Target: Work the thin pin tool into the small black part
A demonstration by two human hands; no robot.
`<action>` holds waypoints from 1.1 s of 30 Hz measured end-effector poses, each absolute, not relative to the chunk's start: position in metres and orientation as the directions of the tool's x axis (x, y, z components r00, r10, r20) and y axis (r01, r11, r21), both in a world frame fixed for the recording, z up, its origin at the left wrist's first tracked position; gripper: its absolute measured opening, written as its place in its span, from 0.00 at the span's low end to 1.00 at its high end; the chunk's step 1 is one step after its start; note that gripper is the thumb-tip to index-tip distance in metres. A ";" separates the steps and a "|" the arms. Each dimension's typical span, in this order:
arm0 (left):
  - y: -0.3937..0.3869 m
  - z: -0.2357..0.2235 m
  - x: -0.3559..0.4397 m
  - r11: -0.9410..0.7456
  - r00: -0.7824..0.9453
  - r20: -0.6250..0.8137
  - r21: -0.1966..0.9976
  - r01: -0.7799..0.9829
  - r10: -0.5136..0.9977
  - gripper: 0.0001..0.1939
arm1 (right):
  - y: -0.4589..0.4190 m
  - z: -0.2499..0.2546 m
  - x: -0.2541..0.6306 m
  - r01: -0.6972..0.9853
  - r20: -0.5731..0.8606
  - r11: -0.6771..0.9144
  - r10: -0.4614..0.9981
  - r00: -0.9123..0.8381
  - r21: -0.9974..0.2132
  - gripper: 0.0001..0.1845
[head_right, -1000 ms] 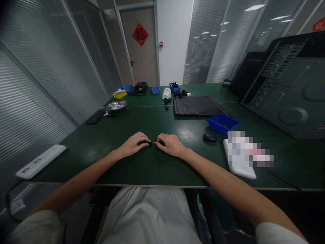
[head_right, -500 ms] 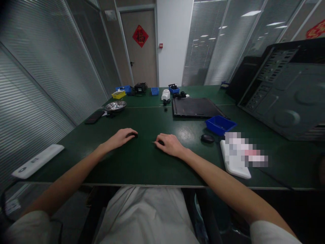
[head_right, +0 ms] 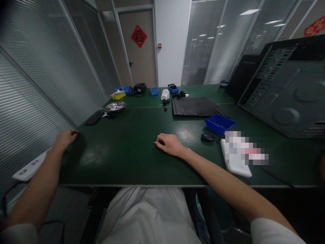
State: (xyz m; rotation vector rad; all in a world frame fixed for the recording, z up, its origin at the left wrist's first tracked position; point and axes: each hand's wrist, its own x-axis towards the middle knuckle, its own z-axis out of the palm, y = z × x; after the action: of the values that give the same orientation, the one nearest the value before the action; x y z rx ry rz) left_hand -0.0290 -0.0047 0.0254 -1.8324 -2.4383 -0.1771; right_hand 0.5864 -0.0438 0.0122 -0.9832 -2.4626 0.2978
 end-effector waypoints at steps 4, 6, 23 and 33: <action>-0.004 0.022 -0.027 0.318 -0.328 0.169 0.082 0.944 0.930 0.19 | -0.044 0.012 0.587 0.597 0.339 0.717 0.696 -0.633 -0.359 0.09; -0.004 0.020 -0.026 0.333 -0.348 0.202 0.103 0.937 0.916 0.20 | -0.044 0.012 0.587 0.597 0.338 0.718 0.695 -0.634 -0.357 0.09; -0.006 0.017 -0.026 0.318 -0.338 0.238 0.123 0.940 0.910 0.18 | -0.045 0.016 0.588 0.601 0.317 0.713 0.700 -0.641 -0.360 0.09; -0.007 0.019 -0.024 0.330 -0.353 0.216 0.137 0.934 0.910 0.18 | -0.046 0.017 0.587 0.595 0.313 0.713 0.699 -0.643 -0.370 0.09</action>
State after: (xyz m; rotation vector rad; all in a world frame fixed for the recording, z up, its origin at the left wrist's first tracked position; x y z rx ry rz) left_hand -0.0242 -0.0070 0.0192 -1.7257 -2.4788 -0.3621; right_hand 0.5875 -0.0457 0.0172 -0.9948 -2.4843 0.3239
